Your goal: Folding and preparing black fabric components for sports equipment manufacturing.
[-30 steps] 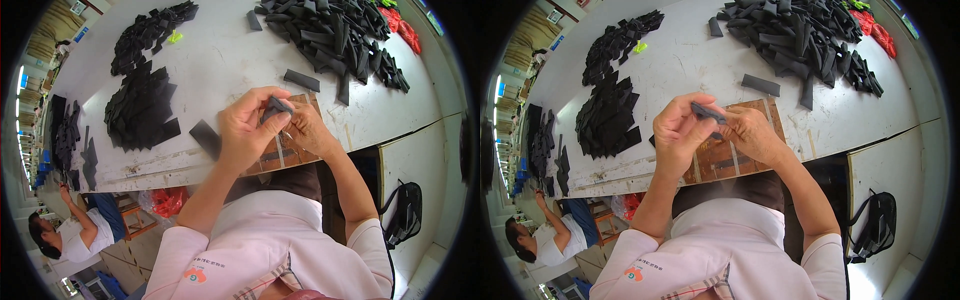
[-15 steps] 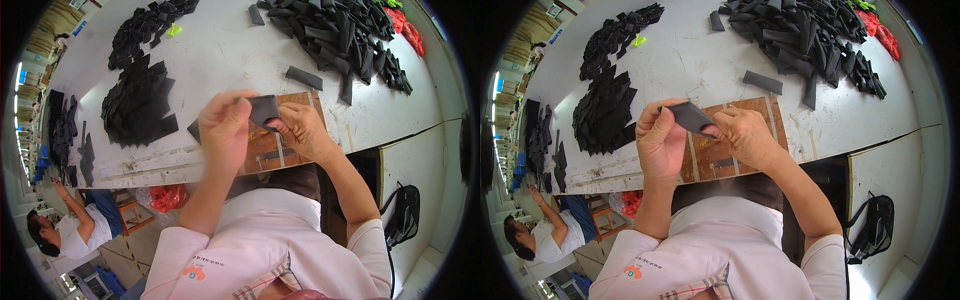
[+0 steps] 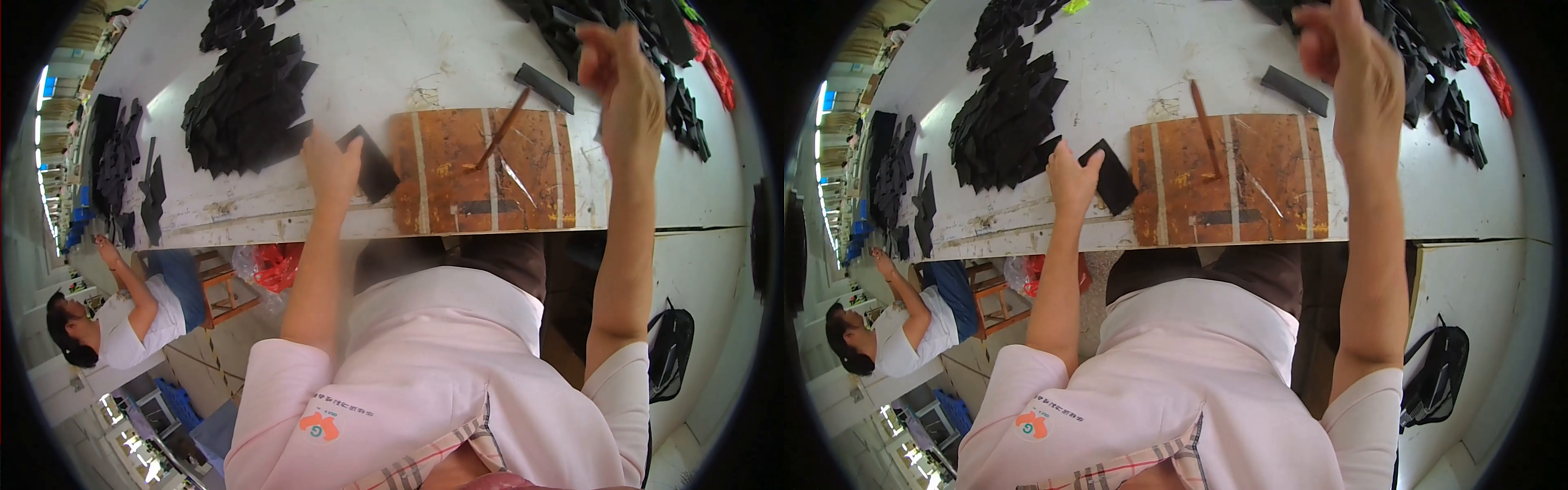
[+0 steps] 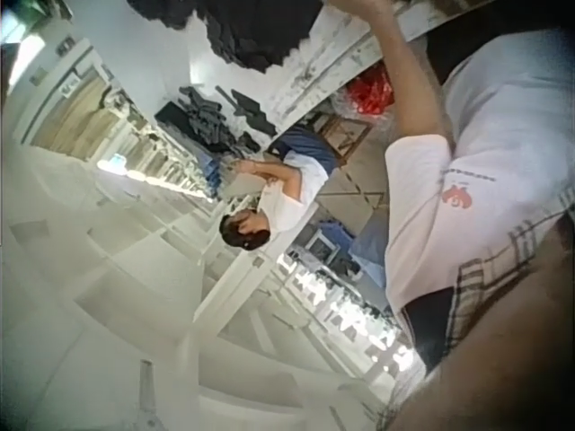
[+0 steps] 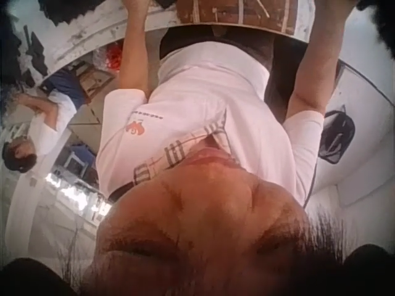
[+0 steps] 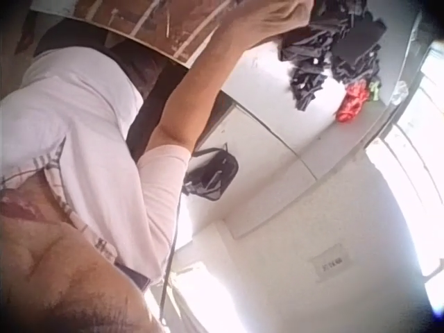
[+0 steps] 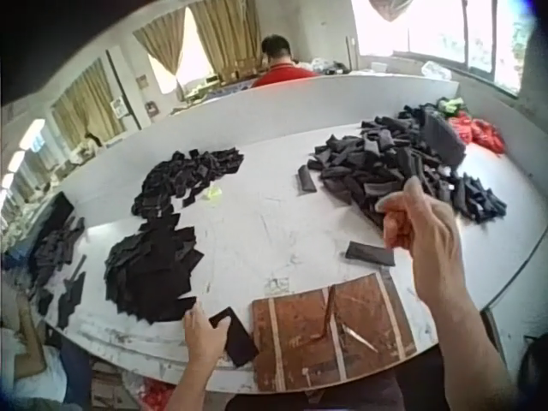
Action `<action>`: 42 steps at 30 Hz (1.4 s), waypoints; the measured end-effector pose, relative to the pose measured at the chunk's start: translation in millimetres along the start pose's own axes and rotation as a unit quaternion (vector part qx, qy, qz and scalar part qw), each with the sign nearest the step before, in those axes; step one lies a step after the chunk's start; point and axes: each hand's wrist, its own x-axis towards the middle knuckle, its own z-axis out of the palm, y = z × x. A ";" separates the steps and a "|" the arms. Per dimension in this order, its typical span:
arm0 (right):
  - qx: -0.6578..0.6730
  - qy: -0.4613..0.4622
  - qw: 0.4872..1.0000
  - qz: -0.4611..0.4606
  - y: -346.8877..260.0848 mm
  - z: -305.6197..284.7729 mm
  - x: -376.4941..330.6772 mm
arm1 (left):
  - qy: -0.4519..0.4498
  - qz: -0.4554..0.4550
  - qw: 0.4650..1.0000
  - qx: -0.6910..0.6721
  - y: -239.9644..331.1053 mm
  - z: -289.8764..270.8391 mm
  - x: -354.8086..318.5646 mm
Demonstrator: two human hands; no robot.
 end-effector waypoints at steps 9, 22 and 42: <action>-0.207 -0.124 0.970 0.029 21.8 58.7 -106.9 | -0.341 -0.101 0.873 -0.332 38.7 -62.2 16.5; -0.272 -0.029 0.962 -0.021 37.1 58.6 -122.8 | -0.317 -0.243 0.688 -0.606 100.7 -87.1 -60.1; -0.168 -0.145 0.974 0.036 20.2 43.6 -127.9 | -0.296 -0.092 0.814 -0.491 114.7 -82.9 -71.3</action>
